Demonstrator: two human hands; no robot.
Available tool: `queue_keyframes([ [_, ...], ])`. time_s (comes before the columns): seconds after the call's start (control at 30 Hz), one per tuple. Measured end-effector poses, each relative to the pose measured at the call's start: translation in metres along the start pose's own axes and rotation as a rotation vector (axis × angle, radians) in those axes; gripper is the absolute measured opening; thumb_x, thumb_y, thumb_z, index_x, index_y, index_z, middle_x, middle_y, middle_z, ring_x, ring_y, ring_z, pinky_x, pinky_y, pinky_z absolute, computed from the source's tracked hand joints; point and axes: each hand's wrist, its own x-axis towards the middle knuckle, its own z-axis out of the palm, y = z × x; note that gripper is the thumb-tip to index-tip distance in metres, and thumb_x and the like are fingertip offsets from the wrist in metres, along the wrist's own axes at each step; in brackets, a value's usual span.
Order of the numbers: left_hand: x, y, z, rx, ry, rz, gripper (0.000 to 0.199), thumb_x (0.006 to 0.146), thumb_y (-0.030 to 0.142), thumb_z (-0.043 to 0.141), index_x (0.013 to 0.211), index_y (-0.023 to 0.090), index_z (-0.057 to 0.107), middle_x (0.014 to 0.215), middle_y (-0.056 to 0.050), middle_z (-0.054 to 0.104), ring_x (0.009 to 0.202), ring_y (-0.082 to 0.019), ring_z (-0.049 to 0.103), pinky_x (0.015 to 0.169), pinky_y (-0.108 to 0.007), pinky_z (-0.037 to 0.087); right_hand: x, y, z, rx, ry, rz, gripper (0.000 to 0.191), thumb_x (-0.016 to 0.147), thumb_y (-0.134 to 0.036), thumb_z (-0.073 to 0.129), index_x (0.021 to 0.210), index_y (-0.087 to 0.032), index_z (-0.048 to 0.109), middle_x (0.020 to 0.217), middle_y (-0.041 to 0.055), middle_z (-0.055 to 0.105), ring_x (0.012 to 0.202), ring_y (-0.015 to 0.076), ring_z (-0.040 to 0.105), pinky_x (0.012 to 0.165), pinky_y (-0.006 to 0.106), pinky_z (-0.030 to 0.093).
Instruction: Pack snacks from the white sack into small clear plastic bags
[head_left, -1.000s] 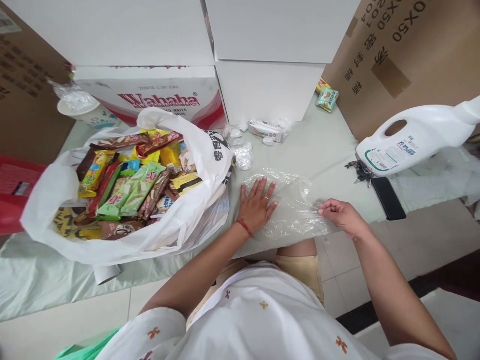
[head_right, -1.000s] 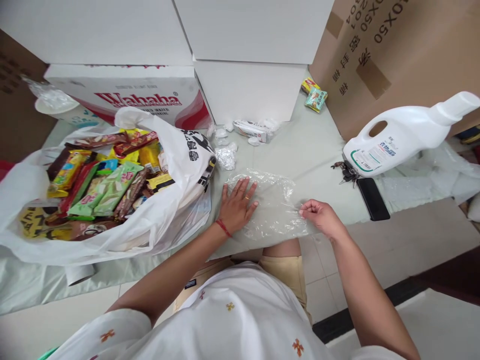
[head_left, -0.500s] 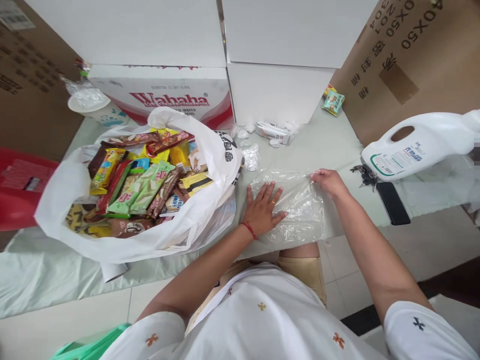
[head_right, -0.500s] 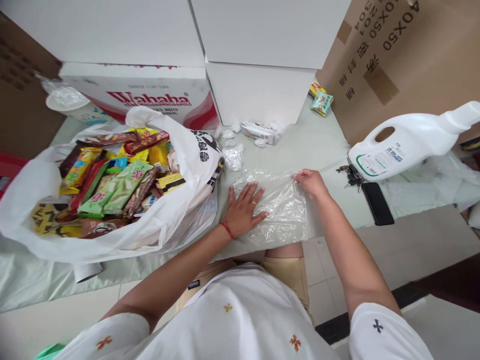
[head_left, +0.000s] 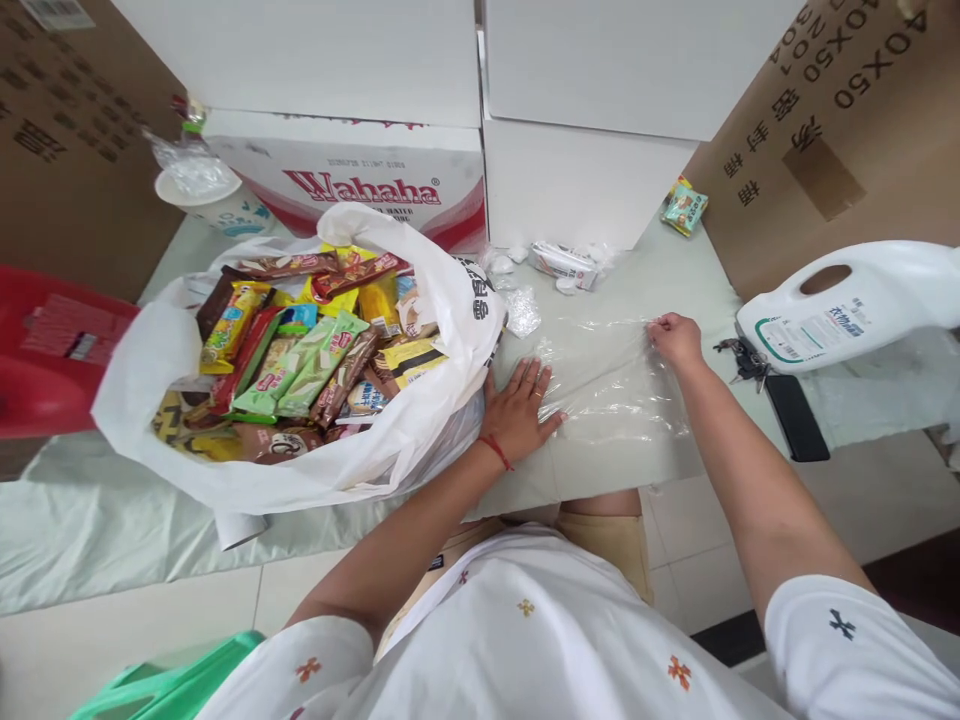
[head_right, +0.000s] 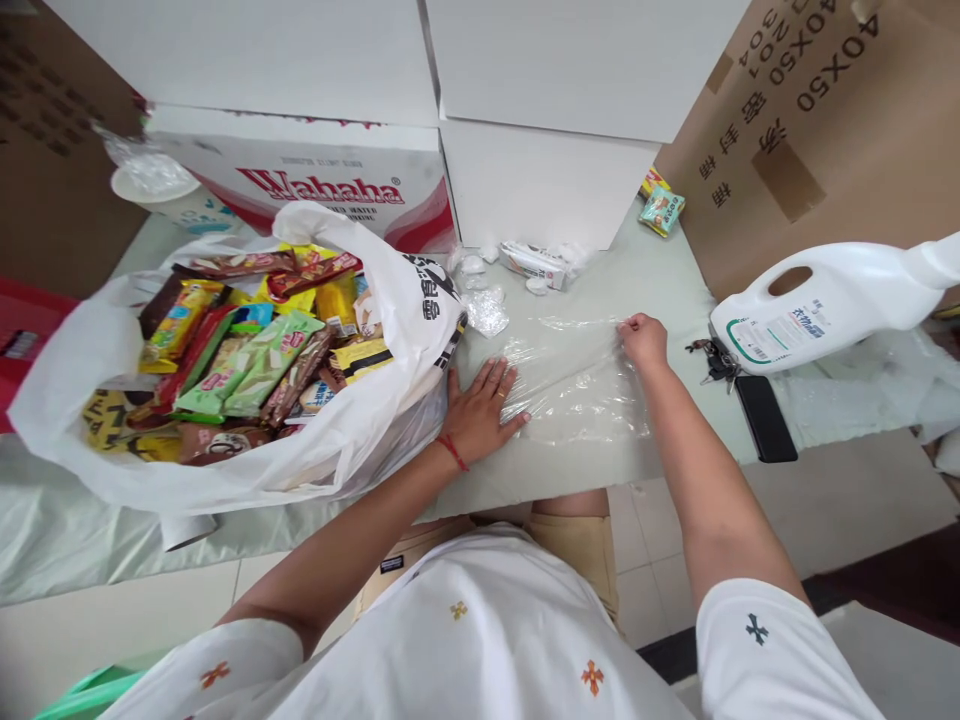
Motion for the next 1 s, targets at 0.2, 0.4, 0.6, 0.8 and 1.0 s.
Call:
queue_keyframes([
  [0.2, -0.004, -0.004, -0.003, -0.070, 0.036, 0.020, 0.075, 0.095, 0.048, 0.059, 0.160, 0.020, 0.036, 0.168, -0.015, 0.030, 0.157, -0.035, 0.025, 0.127, -0.060, -0.010, -0.045, -0.034, -0.022, -0.256, 0.271, -0.281, 0.023, 0.083, -0.019, 0.061, 0.105, -0.016, 0.065, 0.115, 0.0152, 0.061, 0.097, 0.0244, 0.056, 0.093, 0.041, 0.045],
  [0.4, 0.003, -0.006, -0.013, -0.116, 0.099, -0.040, 0.045, 0.099, 0.038, 0.053, 0.139, 0.021, 0.062, 0.161, -0.011, 0.046, 0.152, -0.031, 0.035, 0.128, -0.057, 0.015, -0.187, -0.048, 0.025, -0.228, -0.169, -0.741, 0.024, 0.097, -0.018, 0.048, 0.105, -0.022, 0.070, 0.097, 0.0077, 0.068, 0.097, 0.0242, 0.059, 0.086, 0.037, 0.050],
  [0.6, 0.021, -0.009, -0.019, -0.076, 0.008, 0.178, 0.038, 0.099, 0.020, 0.045, 0.124, 0.030, 0.072, 0.149, 0.001, 0.061, 0.153, -0.024, 0.035, 0.128, -0.057, 0.014, -0.244, -0.026, 0.074, -0.372, -0.145, -0.607, 0.020, 0.100, -0.033, 0.057, 0.109, -0.020, 0.071, 0.101, 0.0093, 0.067, 0.096, 0.0248, 0.060, 0.078, 0.034, 0.048],
  [0.8, 0.031, -0.020, -0.015, 0.008, -0.151, 0.182, 0.042, 0.103, 0.029, 0.044, 0.141, 0.034, 0.060, 0.158, 0.001, 0.051, 0.153, -0.026, 0.035, 0.125, -0.069, 0.008, -0.244, -0.010, 0.069, -0.466, -0.109, -0.642, 0.025, 0.104, -0.024, 0.049, 0.098, -0.020, 0.073, 0.085, 0.0046, 0.064, 0.075, 0.0177, 0.058, 0.067, 0.029, 0.043],
  [1.0, 0.024, -0.018, -0.013, 0.046, -0.142, 0.184, 0.043, 0.106, 0.034, 0.038, 0.145, 0.037, 0.055, 0.160, 0.001, 0.048, 0.152, -0.023, 0.037, 0.126, -0.067, 0.005, -0.231, 0.005, 0.038, -0.421, 0.046, -0.770, 0.028, 0.105, -0.022, 0.047, 0.104, -0.019, 0.075, 0.087, 0.0049, 0.068, 0.081, 0.0168, 0.060, 0.071, 0.027, 0.045],
])
